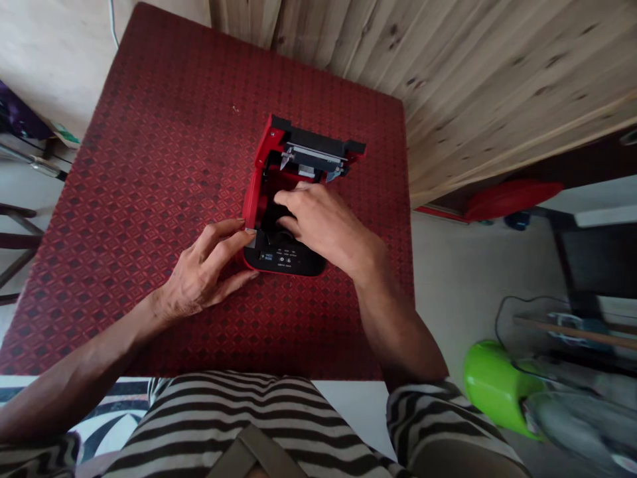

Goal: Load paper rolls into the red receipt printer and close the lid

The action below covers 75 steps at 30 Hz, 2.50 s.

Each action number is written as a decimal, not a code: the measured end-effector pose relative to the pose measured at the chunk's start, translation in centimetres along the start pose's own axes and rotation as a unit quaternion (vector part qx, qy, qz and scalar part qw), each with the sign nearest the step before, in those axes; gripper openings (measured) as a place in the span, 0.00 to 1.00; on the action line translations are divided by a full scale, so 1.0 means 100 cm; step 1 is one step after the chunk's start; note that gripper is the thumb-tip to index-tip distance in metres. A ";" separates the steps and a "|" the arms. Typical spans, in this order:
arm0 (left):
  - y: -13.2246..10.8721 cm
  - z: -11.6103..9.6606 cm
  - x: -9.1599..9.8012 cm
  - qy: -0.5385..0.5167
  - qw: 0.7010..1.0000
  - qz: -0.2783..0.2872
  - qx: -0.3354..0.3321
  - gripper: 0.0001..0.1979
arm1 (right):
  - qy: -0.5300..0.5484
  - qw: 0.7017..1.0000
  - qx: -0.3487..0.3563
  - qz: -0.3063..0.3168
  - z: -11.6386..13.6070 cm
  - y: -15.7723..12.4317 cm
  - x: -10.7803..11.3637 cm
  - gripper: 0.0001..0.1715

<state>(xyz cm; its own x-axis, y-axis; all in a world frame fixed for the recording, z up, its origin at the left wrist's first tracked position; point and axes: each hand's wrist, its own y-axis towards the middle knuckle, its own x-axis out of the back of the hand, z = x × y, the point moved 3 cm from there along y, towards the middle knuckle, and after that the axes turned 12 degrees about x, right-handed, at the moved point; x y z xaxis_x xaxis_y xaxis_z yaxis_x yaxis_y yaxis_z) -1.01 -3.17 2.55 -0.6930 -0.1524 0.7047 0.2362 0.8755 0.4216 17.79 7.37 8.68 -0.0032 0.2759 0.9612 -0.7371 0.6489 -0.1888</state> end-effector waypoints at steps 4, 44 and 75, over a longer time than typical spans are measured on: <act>0.001 0.000 0.000 0.003 1.000 -0.002 -0.004 0.37 | 0.028 1.000 0.008 -0.012 -0.003 -0.001 -0.003 0.10; 0.056 0.001 0.012 0.042 0.991 0.059 -0.110 0.40 | -0.111 0.895 0.109 -0.417 0.054 -0.088 -0.031 0.09; 0.012 -0.003 0.014 0.087 0.995 -0.014 -0.046 0.32 | 0.291 0.802 -0.186 -0.488 0.040 -0.114 -0.128 0.13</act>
<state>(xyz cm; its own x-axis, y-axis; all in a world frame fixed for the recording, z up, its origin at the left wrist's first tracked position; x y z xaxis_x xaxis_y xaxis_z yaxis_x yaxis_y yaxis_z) -1.45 -2.47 4.22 -0.5742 -0.2605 0.7762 0.2842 0.8257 0.4874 23.54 -6.43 -0.66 0.8479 -0.2782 0.4512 0.0562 0.8936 0.4453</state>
